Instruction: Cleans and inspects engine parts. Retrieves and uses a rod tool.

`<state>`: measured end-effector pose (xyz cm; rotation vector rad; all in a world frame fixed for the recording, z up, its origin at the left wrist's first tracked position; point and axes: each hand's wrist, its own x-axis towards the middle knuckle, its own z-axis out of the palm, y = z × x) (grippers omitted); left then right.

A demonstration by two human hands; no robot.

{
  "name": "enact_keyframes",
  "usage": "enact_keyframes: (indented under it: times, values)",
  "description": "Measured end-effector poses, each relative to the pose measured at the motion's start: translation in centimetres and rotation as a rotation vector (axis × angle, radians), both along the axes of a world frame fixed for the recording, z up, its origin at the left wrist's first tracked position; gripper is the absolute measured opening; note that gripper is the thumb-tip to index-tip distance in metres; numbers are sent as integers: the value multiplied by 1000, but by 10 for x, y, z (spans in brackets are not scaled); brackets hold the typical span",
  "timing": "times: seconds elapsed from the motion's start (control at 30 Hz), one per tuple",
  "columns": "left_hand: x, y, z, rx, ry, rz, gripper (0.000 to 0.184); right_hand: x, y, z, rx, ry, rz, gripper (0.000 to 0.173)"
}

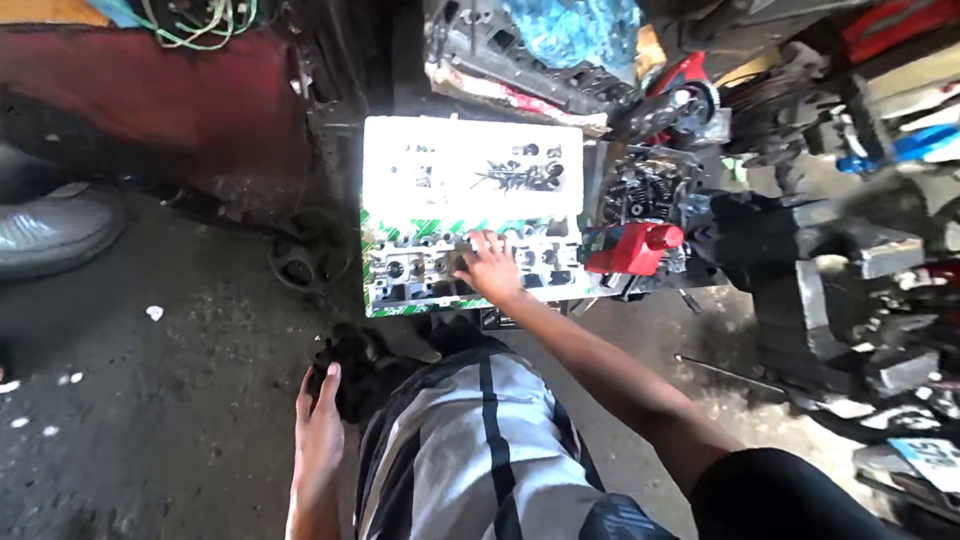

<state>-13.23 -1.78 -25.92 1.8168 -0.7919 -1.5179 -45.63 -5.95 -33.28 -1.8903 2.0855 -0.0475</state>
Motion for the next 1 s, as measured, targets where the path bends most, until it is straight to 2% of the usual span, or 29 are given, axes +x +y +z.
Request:
enact_keyframes:
  times: [0.17,0.27,0.37,0.47,0.53,0.6,0.67,0.8,0.9,1.0]
  values:
    - [-16,-1,7,-51,39,14,47,-13,15,11,-193,-136,-3,31]
    - [-20,-3,16,-58,174,154,35,-72,0,26,-272,-183,-254,31]
    - [-14,2,22,-65,301,191,35,-164,-37,27,-173,-100,-557,37]
    - [-11,8,30,-65,334,191,39,-218,-76,14,120,-28,-708,35]
    - [-4,14,32,-66,441,189,33,-227,-99,10,252,-10,-727,38]
    - [3,23,36,-94,560,175,27,-228,-112,-2,337,9,-725,48]
    - [3,29,44,-143,593,136,31,-231,-120,-16,374,46,-715,55]
    - [9,37,48,-181,678,151,26,-231,-119,-26,345,78,-709,48]
    - [11,28,39,-208,945,196,32,-216,-91,12,126,-132,-639,45]
    - [-1,5,36,-207,1173,108,49,-167,-41,62,-127,-721,-412,35]
